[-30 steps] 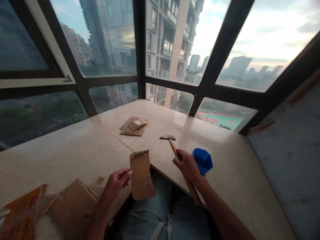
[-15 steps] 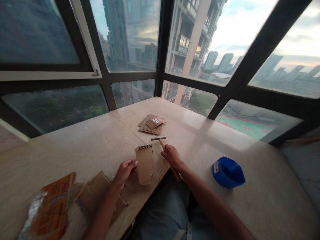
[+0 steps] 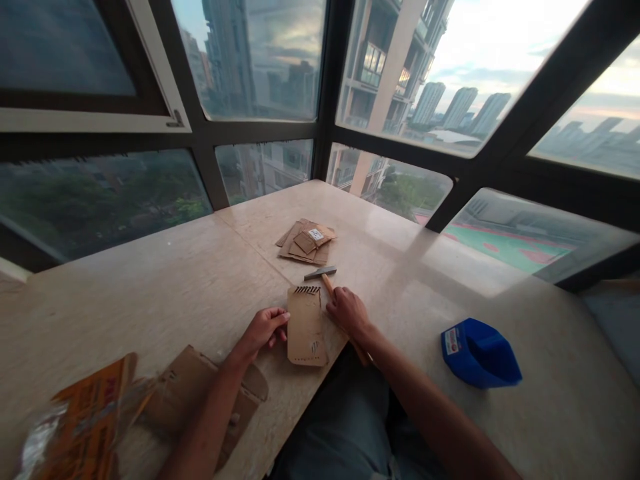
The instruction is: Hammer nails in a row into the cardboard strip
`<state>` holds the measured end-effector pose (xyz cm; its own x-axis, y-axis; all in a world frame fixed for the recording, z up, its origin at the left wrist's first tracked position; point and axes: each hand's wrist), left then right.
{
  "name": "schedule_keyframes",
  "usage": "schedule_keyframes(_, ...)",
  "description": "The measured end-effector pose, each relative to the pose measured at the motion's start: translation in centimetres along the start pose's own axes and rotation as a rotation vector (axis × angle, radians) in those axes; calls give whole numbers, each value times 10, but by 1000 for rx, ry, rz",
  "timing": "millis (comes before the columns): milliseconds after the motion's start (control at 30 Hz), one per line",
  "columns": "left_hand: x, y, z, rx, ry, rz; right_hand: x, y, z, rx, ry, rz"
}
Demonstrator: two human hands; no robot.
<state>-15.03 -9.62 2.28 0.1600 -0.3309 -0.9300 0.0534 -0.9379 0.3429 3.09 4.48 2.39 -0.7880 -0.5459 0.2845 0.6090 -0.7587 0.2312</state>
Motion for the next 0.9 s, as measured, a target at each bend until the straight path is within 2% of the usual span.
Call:
schedule_keyframes(167, 1, -8, 3, 56, 12, -14, -1, 3, 2, -31, -43, 42)
schedule_keyframes(333, 3, -10, 6, 91, 9, -2, -3, 5, 14, -61, -140, 132)
schedule_keyframes(467, 7, -12, 7, 144, -19, 25, 5, 0, 20, -167, -298, 398)
schedule_keyframes(567, 9, -12, 8, 151, -5, 26, 14, -9, 17, -187, -281, 559)
schedule_keyframes(733, 9, -10, 11, 186, 36, 32, 27, -21, 8, -240, -252, 636)
schedule_keyframes(900, 5, -5, 11, 201, 69, 34, 36, -27, 8, -290, -244, 676)
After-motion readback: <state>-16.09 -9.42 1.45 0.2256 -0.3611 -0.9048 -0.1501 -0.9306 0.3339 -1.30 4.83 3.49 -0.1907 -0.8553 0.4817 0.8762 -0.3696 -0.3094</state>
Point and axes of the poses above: each hand's wrist, its own y-axis away from the middle knuckle, its own z-axis out of the back of the hand, x = y × z, and after that the axes turned 14 degrees about x, right-handed
